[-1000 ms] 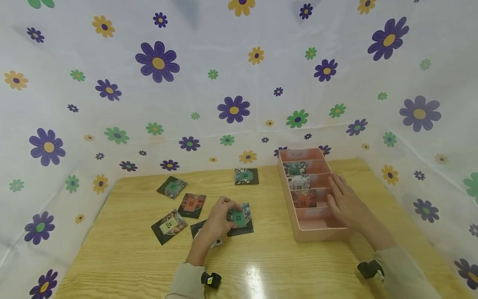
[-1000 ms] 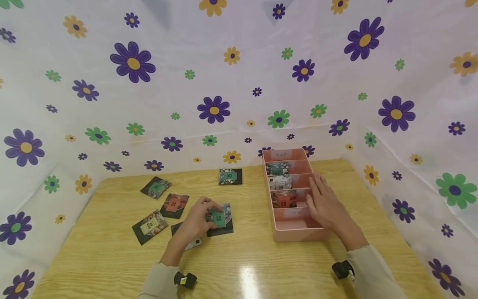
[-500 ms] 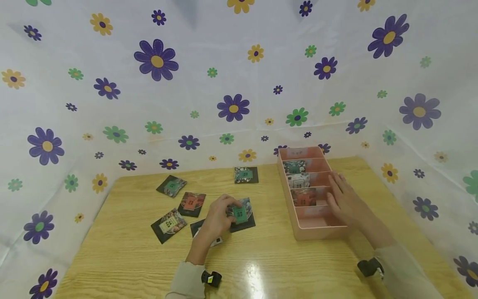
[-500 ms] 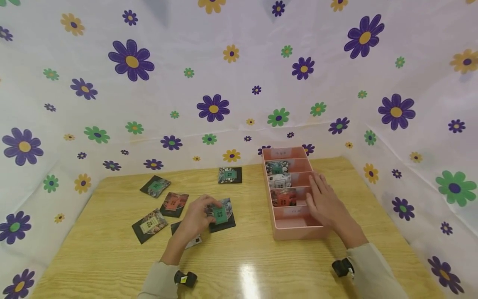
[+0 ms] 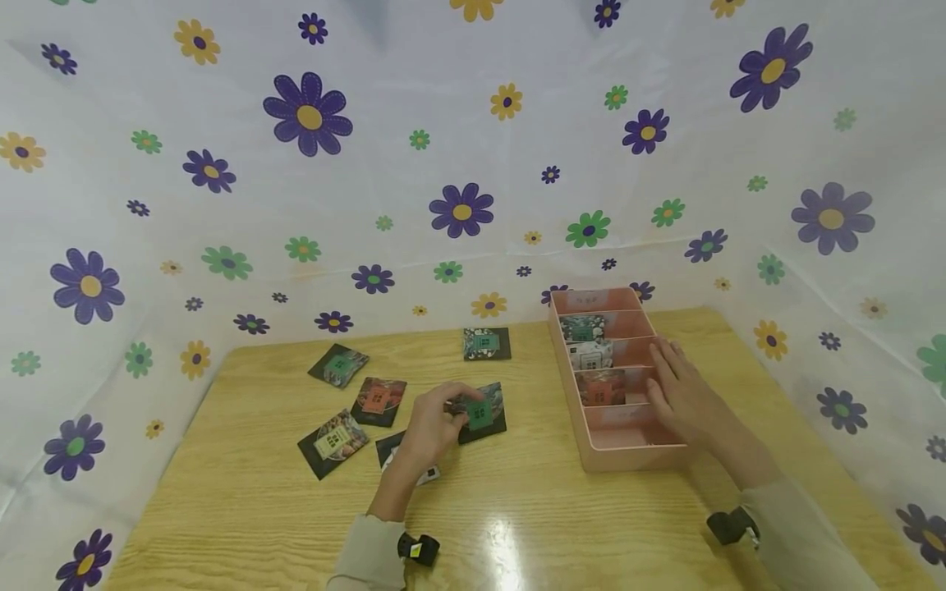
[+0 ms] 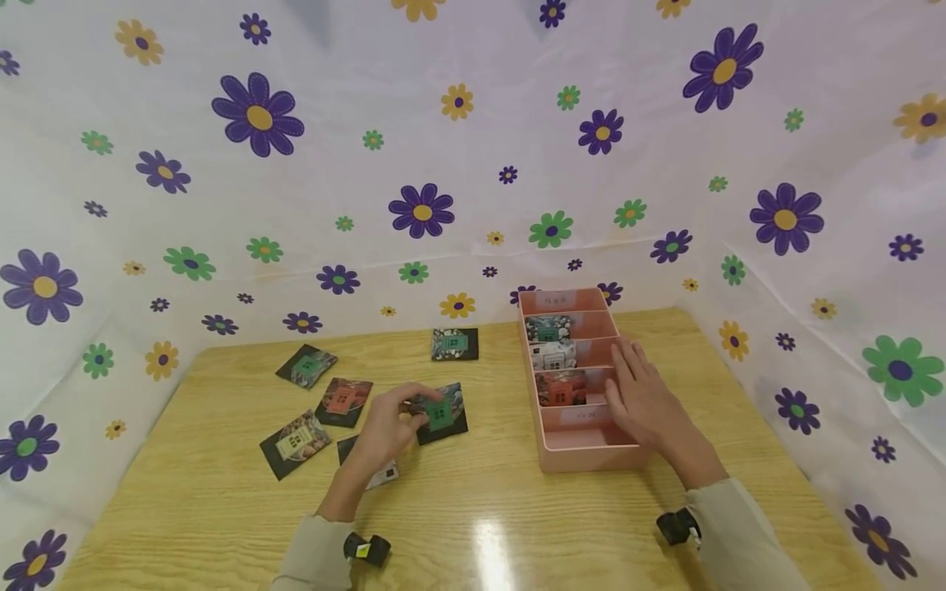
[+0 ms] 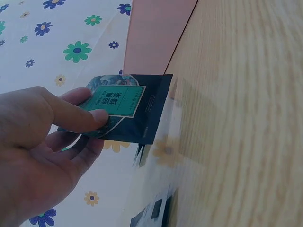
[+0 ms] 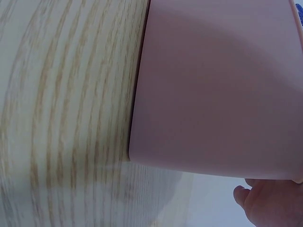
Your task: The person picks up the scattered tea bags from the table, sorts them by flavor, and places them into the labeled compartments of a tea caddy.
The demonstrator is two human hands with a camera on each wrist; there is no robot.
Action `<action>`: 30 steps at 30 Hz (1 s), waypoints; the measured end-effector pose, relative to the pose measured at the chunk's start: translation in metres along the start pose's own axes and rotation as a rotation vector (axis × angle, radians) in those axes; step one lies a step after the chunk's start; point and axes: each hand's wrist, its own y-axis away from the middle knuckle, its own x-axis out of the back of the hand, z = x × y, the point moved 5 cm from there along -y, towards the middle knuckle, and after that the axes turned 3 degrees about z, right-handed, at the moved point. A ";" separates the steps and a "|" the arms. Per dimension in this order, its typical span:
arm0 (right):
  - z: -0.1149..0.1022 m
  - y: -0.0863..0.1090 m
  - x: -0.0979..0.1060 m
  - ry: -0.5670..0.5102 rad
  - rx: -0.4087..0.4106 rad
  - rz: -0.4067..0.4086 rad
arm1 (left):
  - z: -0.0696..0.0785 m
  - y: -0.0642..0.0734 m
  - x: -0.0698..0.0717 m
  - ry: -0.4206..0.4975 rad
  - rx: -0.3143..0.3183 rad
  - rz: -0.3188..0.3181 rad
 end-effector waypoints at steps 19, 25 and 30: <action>0.002 0.000 -0.002 0.002 -0.001 -0.004 | 0.013 0.000 0.004 0.179 -0.083 0.042; 0.002 0.001 -0.001 -0.001 -0.002 -0.007 | 0.025 0.000 0.001 0.259 -0.131 0.027; 0.003 0.000 -0.001 -0.001 0.000 -0.007 | 0.035 0.000 -0.003 0.324 -0.173 0.043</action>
